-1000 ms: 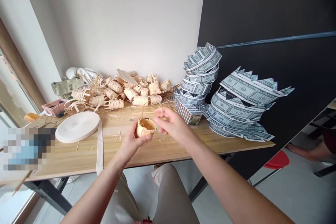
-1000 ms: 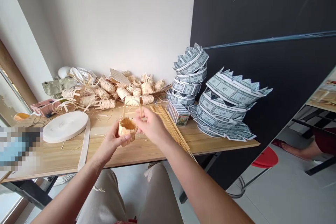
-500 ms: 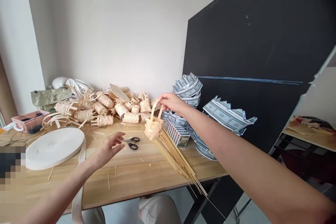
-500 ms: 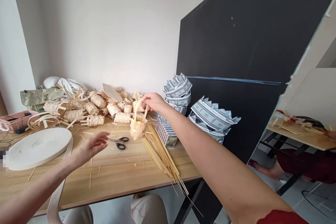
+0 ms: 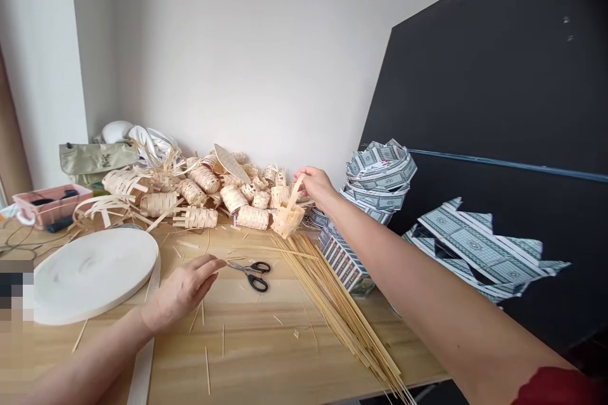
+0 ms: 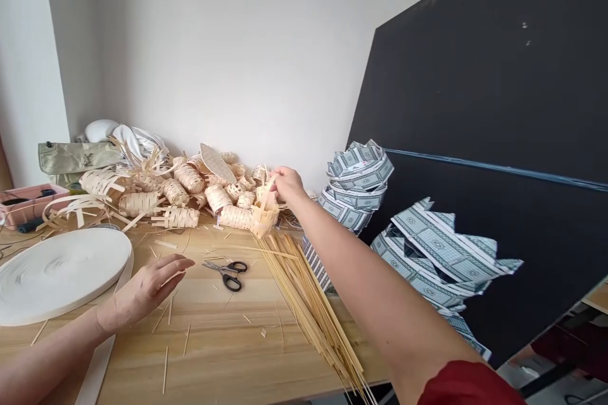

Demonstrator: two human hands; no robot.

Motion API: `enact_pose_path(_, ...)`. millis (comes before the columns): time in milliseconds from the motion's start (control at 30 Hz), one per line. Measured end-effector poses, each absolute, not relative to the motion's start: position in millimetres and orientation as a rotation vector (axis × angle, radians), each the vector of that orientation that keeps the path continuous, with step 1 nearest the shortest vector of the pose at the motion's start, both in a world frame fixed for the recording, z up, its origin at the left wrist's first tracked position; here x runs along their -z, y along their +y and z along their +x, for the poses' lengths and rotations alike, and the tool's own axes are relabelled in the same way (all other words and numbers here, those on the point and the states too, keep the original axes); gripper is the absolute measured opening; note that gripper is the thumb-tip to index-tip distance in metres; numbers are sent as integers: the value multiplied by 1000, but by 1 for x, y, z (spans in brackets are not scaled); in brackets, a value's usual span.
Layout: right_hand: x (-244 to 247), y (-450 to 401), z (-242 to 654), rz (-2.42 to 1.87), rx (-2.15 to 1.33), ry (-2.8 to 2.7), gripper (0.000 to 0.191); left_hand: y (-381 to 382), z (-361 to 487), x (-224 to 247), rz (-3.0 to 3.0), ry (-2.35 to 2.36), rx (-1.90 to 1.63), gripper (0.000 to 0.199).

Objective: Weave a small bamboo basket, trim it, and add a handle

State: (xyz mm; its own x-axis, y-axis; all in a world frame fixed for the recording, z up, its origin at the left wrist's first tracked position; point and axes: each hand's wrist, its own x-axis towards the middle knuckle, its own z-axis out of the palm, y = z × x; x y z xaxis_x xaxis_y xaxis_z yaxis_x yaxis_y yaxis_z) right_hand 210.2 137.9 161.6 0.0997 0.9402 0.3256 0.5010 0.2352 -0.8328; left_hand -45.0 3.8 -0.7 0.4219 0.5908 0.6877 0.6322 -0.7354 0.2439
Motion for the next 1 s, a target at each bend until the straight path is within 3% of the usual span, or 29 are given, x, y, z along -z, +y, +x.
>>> enact_pose_path(267,-129,181,159,-1536,-532,-1615,23,5,-50,9,-2670,-1357,1338,20)
enact_pose_path(433,-97,189,134,-1648,-641,-1819,19,3,-52,8,-2696,-1590,1278,24)
enact_pose_path(1000,-78,202,108,-1580,-833,-1891,19,6,-55,15,-2727,-1531,1265,25)
